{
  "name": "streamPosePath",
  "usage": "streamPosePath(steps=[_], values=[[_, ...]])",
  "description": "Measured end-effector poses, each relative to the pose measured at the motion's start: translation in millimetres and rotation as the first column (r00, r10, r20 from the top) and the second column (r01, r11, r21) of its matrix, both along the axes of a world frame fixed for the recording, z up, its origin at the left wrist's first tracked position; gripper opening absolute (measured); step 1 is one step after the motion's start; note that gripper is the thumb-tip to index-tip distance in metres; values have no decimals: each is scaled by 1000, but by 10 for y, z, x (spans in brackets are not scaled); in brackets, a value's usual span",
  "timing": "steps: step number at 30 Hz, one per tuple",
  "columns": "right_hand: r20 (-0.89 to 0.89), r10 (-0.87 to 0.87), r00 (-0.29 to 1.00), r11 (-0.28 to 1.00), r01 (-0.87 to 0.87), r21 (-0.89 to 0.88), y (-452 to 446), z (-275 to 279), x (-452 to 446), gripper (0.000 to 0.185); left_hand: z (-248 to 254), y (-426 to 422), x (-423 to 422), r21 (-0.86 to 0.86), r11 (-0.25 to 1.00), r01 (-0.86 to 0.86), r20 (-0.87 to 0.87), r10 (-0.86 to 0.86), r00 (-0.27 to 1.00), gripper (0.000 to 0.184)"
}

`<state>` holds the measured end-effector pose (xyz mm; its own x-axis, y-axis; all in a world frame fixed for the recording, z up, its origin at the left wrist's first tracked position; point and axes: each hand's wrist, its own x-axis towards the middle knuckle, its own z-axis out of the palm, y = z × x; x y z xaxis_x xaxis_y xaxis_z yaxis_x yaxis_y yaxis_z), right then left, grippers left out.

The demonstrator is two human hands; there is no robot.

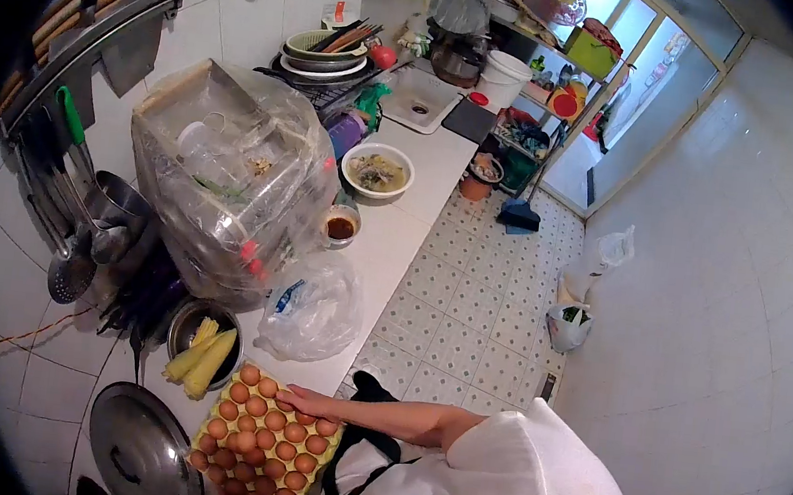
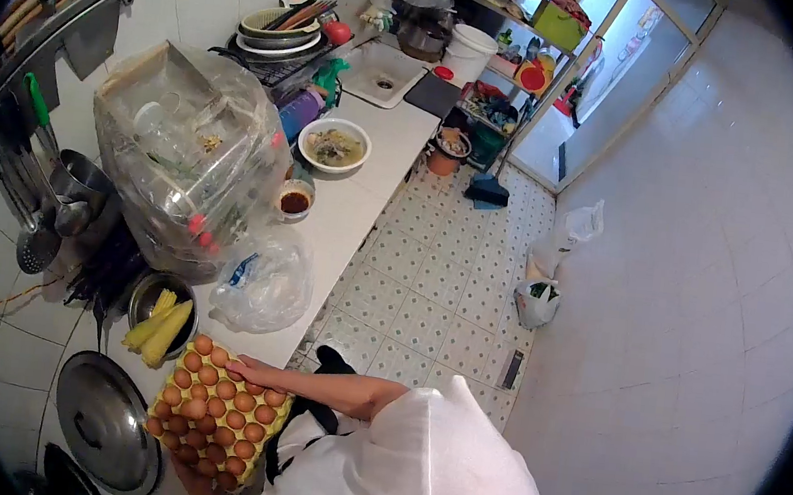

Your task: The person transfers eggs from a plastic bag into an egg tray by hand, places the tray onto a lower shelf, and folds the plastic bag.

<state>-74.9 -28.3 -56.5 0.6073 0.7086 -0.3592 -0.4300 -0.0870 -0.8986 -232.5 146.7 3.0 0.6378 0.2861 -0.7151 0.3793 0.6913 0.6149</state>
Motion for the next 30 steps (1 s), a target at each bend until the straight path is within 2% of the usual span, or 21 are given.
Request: streamPosePath(steps=[4, 6, 8, 13, 15, 16, 18, 19, 21, 25, 28, 30], values=[[-6, -58, 998, 998, 58, -23, 44, -8, -27, 46, 7, 20, -28, 10, 1000, 3, -2, -3, 1000, 63], [36, 17, 999, 995, -14, -100, 43, -80, 0, 44, 9, 19, -51, 8, 1000, 2, -3, -2, 1000, 63], [29, 29, 999, 996, -26, -87, 62, -201, 7, 44, 15, 28, -73, 10, 1000, -2, -1, 2, 1000, 64], [-21, 59, 998, 996, -60, -68, 64, -79, -21, 46, 23, 42, -128, 12, 1000, -11, 1, 11, 1000, 64], [52, -100, 994, 986, 106, -125, 110, -95, -81, 48, 20, 45, -172, 14, 1000, -14, 2, 14, 1000, 65], [48, -96, 994, 987, 102, -125, 97, -133, -38, 48, 23, 57, -188, 15, 1000, -16, 1, 16, 1000, 65], [-28, 224, 974, 968, -226, -107, 43, -178, 82, 59, 24, 70, -224, 15, 1000, -24, 2, 24, 1000, 65], [-29, 226, 974, 968, -228, -107, 57, -187, 67, 59, 20, 69, -233, 16, 1000, -24, 2, 24, 1000, 65], [-3, 117, 993, 980, -116, -159, 91, -219, 18, 56, 24, 84, -280, 17, 999, -28, 2, 28, 1000, 65], [-22, 91, 996, 983, -94, -160, 95, -229, 4, 57, 27, 105, -350, 22, 999, -46, 5, 46, 999, 66], [-22, 145, 989, 962, -146, -230, 89, -250, 23, 60, 35, 123, -434, 26, 998, -49, 9, 49, 999, 66], [0, 96, 995, 972, -94, -217, 131, -250, 19, 63, 33, 146, -489, 27, 998, -53, 17, 53, 998, 66]])
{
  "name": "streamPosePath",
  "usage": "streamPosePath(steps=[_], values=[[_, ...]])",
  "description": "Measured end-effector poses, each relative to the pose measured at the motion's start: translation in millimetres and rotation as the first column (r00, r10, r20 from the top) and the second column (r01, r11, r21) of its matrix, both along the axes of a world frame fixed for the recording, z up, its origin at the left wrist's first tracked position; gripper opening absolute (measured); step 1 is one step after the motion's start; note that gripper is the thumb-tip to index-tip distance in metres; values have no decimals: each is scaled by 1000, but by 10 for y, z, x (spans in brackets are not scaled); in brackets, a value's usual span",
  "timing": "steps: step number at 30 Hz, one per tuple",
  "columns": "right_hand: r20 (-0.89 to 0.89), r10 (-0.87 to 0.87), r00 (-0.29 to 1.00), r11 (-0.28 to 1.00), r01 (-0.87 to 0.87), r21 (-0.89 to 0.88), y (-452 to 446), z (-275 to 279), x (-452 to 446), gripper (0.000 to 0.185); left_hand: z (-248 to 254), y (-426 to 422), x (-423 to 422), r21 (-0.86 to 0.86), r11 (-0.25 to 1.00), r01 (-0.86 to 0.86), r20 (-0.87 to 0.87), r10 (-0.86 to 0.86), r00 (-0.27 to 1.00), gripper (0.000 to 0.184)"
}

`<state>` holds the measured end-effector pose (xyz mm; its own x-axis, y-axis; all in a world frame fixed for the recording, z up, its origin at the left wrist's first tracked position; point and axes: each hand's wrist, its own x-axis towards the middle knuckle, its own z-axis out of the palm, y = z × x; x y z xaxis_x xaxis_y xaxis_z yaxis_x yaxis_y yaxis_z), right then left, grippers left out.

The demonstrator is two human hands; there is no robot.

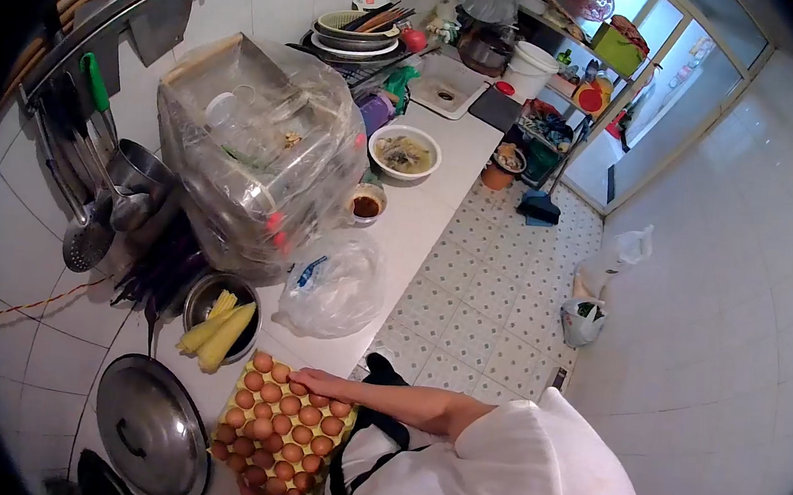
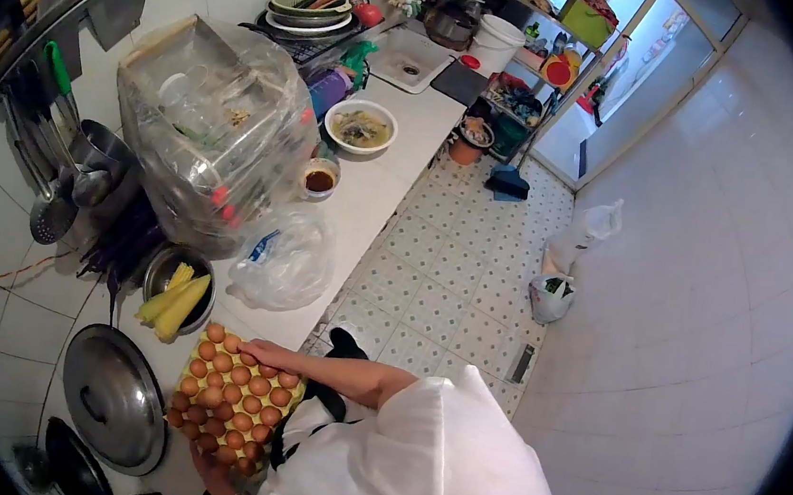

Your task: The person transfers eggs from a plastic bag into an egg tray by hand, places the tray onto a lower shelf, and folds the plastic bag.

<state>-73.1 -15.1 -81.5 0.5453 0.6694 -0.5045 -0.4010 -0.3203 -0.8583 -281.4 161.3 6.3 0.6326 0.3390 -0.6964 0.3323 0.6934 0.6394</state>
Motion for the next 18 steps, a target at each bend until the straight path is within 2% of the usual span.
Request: streamPosePath(steps=[7, 9, 12, 18], values=[[-26, -37, 999, 999, 38, 28, 25, -60, -4, 67, 34, 34, -131, 7, 1000, -12, 5, 11, 1000, 67], [-48, 57, 997, 994, -52, 100, 28, -26, 50, 68, 42, 45, -141, 13, 1000, -13, 6, 13, 1000, 68], [0, -15, 1000, 1000, 15, 5, -6, 116, 4, 67, 62, 47, -155, 14, 1000, -16, 7, 16, 1000, 68], [-55, 43, 998, 998, -40, 45, -18, 66, 33, 66, 68, 33, -185, 15, 1000, -26, 7, 26, 1000, 69]])
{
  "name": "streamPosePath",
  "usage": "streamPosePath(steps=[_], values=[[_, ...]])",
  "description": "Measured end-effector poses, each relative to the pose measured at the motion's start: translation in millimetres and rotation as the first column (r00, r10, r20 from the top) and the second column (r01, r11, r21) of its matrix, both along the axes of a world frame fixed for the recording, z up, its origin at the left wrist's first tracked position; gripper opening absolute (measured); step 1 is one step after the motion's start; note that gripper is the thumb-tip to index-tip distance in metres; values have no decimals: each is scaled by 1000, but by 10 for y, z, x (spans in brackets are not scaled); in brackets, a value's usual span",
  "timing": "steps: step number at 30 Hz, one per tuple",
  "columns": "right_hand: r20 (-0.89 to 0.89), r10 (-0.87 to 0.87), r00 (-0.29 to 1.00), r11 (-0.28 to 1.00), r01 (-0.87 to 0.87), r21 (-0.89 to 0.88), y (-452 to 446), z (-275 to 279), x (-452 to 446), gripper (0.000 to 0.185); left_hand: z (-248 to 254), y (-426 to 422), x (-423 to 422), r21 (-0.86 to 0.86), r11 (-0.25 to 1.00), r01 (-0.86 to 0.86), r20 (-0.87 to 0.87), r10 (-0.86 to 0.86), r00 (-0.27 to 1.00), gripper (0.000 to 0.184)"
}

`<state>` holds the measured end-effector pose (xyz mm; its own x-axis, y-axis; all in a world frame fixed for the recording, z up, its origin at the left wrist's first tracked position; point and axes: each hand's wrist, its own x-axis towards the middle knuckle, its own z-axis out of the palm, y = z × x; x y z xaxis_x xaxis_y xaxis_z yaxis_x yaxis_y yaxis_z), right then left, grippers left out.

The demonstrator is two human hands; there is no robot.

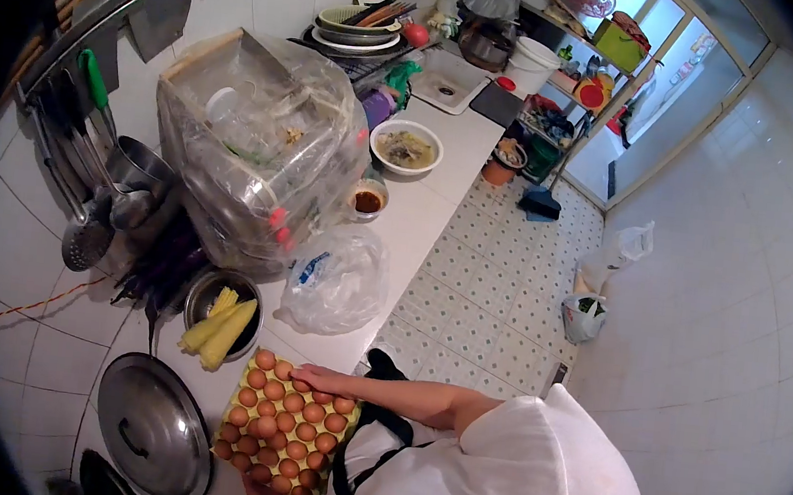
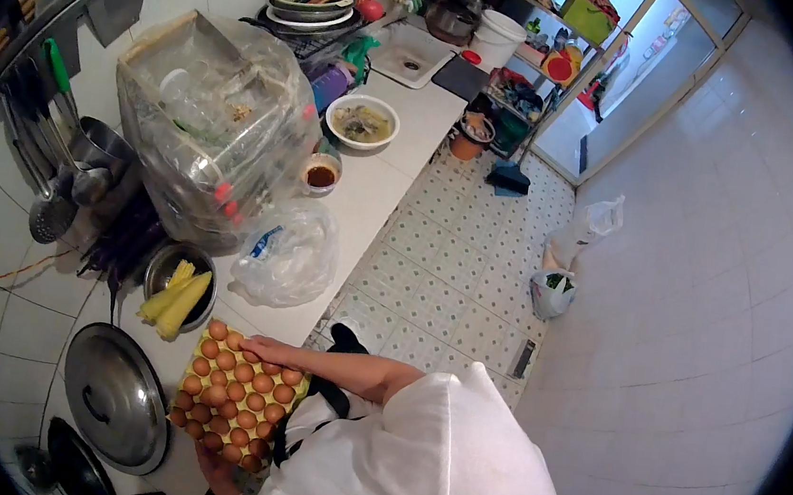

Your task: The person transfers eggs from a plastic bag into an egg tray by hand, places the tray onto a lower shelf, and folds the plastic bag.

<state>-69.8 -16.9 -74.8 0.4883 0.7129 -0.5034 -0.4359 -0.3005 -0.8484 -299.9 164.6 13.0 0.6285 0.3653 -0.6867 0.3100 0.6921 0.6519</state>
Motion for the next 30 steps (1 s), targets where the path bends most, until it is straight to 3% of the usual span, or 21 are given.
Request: streamPosePath(steps=[3, 6, 10, 12, 14, 15, 18, 19, 20, 22, 23, 26, 30], values=[[54, -134, 989, 991, 133, 31, 14, 55, -119, 62, 4, -7, 2, -3, 1000, -11, -2, 11, 1000, 69], [110, -52, 993, 997, 46, 60, -44, 10, -135, 61, 32, -16, 12, 3, 1000, -31, 3, 31, 1000, 70], [40, -93, 995, 988, 87, 125, -58, -65, -245, 71, 60, -41, -11, 22, 998, -51, 0, 51, 999, 70], [-14, -7, 1000, 999, 7, 31, -149, 260, -188, 74, 110, -96, 51, 49, 997, -59, 7, 59, 998, 71], [38, 17, 999, 997, -20, 80, -182, 301, -219, 63, 189, -188, 50, 76, 995, -71, 4, 71, 997, 71], [174, -3, 985, 991, -20, 129, -222, 504, -210, 65, 239, -223, 70, 91, 993, -73, 5, 72, 997, 71], [103, 72, 992, 988, -85, 130, -443, 1087, -126, 65, 436, -448, 190, 178, 982, -58, 14, 57, 998, 71], [296, -33, 955, 973, -37, 227, -434, 896, -167, 66, 515, -534, 223, 206, 977, -53, 19, 51, 999, 72], [293, -39, 955, 972, -31, 233, -537, 715, -184, 66, 605, -626, 269, 237, 971, -45, 27, 40, 999, 72], [297, 24, 955, 988, -68, 140, -729, 899, -141, 68, 793, -838, 359, 308, 951, -27, 51, 12, 999, 72], [282, 114, 953, 991, -130, 39, -953, 1437, -23, 70, 904, -963, 419, 349, 937, -17, 65, -7, 998, 72], [171, 53, 984, 989, -75, 125, -1438, 1615, 119, 70, 1219, -1439, 625, 457, 889, 8, 113, -67, 991, 73], [319, -132, 939, 965, 48, 258, -2184, 1476, 345, 69, 1597, -2241, 950, 570, 820, 49, 171, -176, 969, 73]])
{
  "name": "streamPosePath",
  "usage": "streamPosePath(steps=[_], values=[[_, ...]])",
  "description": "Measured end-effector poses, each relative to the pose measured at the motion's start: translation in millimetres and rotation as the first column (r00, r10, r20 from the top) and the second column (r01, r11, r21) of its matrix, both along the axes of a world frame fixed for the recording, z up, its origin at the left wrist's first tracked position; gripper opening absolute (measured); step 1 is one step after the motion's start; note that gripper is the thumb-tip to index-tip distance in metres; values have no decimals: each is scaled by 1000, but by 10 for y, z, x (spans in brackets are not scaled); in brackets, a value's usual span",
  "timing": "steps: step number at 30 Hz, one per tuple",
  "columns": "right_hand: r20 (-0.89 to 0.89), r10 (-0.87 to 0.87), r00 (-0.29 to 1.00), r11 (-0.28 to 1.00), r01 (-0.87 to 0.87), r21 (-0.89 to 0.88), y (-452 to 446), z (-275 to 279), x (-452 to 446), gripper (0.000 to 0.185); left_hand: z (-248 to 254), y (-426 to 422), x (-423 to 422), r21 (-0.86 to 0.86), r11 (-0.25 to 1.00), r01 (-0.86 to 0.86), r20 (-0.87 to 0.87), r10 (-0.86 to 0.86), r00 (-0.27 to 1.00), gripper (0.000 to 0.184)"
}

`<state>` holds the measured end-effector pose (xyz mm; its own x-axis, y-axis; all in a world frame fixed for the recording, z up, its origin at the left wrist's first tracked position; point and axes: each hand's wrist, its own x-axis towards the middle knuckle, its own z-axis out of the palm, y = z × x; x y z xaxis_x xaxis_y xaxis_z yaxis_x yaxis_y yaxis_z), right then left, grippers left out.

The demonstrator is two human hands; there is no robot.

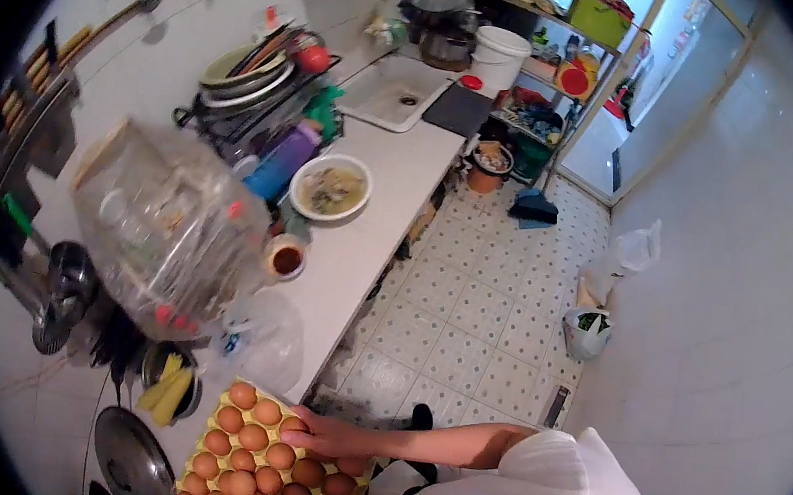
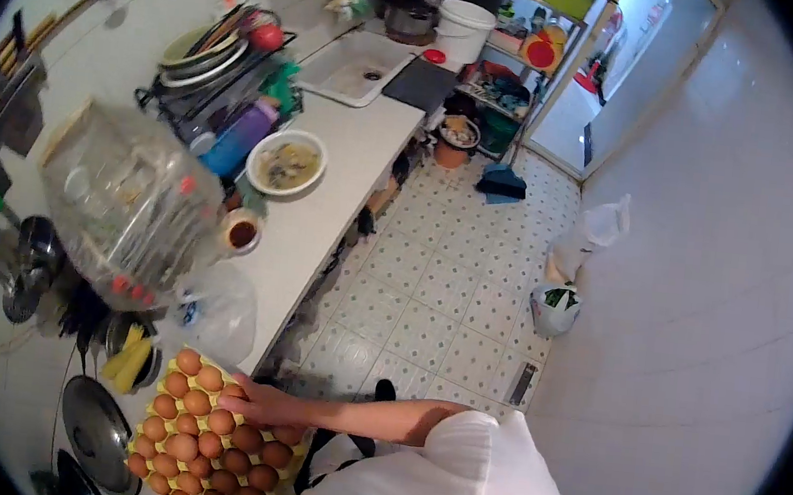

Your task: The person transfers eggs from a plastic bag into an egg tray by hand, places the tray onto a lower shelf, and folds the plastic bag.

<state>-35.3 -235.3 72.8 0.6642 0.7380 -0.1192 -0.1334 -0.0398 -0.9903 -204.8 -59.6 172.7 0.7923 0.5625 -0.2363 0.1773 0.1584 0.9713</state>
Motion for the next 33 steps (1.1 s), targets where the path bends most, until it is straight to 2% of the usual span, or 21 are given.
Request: streamPosePath(steps=[1, 4, 5, 8, 10, 11, 12, 14, 15, 17, 18, 20, 24, 26, 30, 32, 33], values=[[-170, 42, 984, 998, -51, -47, -346, 378, 151, 69, 68, -214, 75, 25, 999, 30, 14, -30, 999, 73], [-240, -61, 969, 996, 44, -76, -1074, 450, 413, 69, 234, -773, 350, 83, 989, 124, 47, -128, 991, 74], [-14, -245, 969, 968, 244, -55, -1239, 411, 469, 62, 256, -917, 432, 96, 982, 163, 61, -169, 984, 74], [-66, -315, 947, 942, 303, -145, -1927, 327, 845, 56, 312, -1294, 812, 141, 948, 286, 97, -301, 949, 74], [-54, -400, 915, 913, 392, -108, -2373, 281, 1112, 53, 95, -1499, 1286, 275, 880, 388, 159, -439, 884, 62], [-52, -471, 880, 881, 467, -76, -2564, 222, 1243, 51, -35, -1587, 1555, 403, 793, 458, 192, -562, 804, 51], [-54, -475, 878, 879, 471, -76, -2735, 86, 1406, 51, -108, -1693, 1812, 403, 790, 461, 190, -566, 802, 51], [125, -640, 758, 764, 645, 1, -3074, -194, 1771, 50, -216, -1944, 2437, 7, 862, 507, 149, -503, 851, 47], [123, -644, 755, 761, 649, -2, -3272, -87, 1923, 50, -269, -2079, 2785, -196, 848, 492, 116, -478, 871, 45], [-211, -686, 696, 726, 637, -260, -3738, 272, 2254, 52, -394, -2353, 3440, -573, 729, 375, 27, -440, 898, 41], [-215, -687, 694, 725, 634, -267, -3942, 234, 2468, 52, -474, -2478, 3747, -604, 702, 378, 25, -457, 889, 40], [-37, -719, 694, 671, 679, -298, -4279, 89, 2919, 56, -645, -2723, 4295, -648, 663, 376, 35, -467, 884, 34], [-81, -739, 668, 653, 683, -328, -4988, 7, 3872, 56, -822, -3359, 5497, -676, 658, 331, -7, -455, 890, 24], [-49, -784, 618, 605, 745, -280, -5238, 149, 4352, 55, -817, -3682, 6016, -662, 670, 336, -19, -463, 886, 27], [-94, -773, 627, 632, 749, -197, -5770, 289, 5311, 55, -1047, -4293, 6973, -627, 697, 349, -6, -452, 892, 33], [-111, -789, 604, 613, 763, -206, -5993, 295, 5801, 57, -1186, -4589, 7393, -587, 745, 316, -30, -411, 911, 36], [-100, -794, 599, 606, 770, -202, -6105, 132, 6034, 57, -1337, -4631, 7529, -614, 715, 336, 6, -421, 907, 35]])
